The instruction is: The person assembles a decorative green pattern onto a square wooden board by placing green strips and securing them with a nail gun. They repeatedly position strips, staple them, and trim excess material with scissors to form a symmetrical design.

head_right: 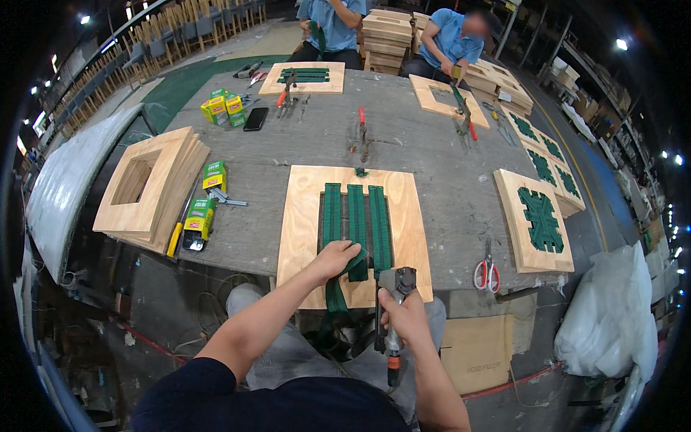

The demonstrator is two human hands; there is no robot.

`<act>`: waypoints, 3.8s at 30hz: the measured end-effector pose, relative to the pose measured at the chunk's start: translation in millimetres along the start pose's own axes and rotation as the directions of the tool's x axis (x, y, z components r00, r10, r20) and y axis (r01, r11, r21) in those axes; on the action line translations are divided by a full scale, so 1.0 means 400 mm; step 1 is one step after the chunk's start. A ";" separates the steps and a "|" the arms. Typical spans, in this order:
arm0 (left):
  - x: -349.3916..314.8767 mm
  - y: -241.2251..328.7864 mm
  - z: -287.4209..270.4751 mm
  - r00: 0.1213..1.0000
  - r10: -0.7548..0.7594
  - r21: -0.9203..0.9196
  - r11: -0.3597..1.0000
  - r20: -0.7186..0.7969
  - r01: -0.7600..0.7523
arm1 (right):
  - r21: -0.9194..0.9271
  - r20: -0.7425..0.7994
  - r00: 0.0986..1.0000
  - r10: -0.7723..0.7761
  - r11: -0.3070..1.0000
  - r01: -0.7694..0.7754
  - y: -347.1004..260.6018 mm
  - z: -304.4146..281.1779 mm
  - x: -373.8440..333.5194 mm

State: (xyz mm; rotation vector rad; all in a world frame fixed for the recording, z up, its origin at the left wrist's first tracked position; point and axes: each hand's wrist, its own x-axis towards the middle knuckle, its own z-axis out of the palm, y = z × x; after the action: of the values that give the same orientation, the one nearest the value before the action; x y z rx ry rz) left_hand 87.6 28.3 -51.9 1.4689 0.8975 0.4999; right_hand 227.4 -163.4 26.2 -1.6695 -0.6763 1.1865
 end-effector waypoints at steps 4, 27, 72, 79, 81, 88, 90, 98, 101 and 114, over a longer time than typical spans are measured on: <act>-0.005 0.018 -0.010 0.982 -0.121 -0.133 0.981 0.141 0.140 | -0.048 0.041 0.999 -0.011 0.999 0.013 -0.017 0.018 0.028; 0.033 0.019 -0.052 0.924 -0.190 -0.203 0.942 0.333 0.267 | -0.257 -0.005 0.998 0.065 0.964 -0.064 -0.010 0.096 0.054; -0.213 0.019 0.137 0.845 0.535 0.720 0.592 -0.016 -0.362 | 0.363 -0.011 0.989 0.149 0.922 -0.135 -0.081 -0.511 0.475; -0.228 0.006 0.129 0.850 0.525 0.759 0.569 -0.040 -0.316 | -0.651 -0.326 0.945 0.005 0.724 -0.228 -0.095 -0.480 0.506; -0.215 0.015 0.141 0.846 0.533 0.726 0.587 -0.013 -0.359 | -0.831 -0.280 0.935 -0.220 0.543 -0.121 -0.069 -0.562 0.448; -0.225 -0.006 0.129 0.827 0.563 0.717 0.581 -0.013 -0.384 | -0.896 -0.342 0.887 -0.309 0.392 -0.209 0.014 -0.679 0.254; -0.224 -0.007 0.130 0.823 0.568 0.712 0.581 -0.008 -0.394 | -0.894 -0.309 0.896 -0.319 0.419 -0.159 0.059 -0.691 0.236; -0.199 -0.013 0.103 0.885 0.458 0.583 0.742 -0.079 -0.332 | -0.546 -0.403 0.913 -0.062 0.817 -0.185 0.030 -0.723 0.252; -0.177 0.002 0.059 0.983 0.128 0.203 0.974 -0.131 -0.100 | -0.356 -0.417 0.908 -0.038 0.926 -0.125 -0.006 -0.705 0.220; -0.117 0.126 0.006 0.969 -0.220 -0.477 0.844 0.113 0.247 | -0.823 0.560 0.798 -0.221 -0.043 0.566 -0.082 -0.262 0.121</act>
State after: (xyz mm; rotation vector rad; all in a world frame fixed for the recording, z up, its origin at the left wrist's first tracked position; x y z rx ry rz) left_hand 73.0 -5.2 6.6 0.8919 0.8187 0.4599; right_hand 344.9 -149.3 45.4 -2.0209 -2.4518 0.3144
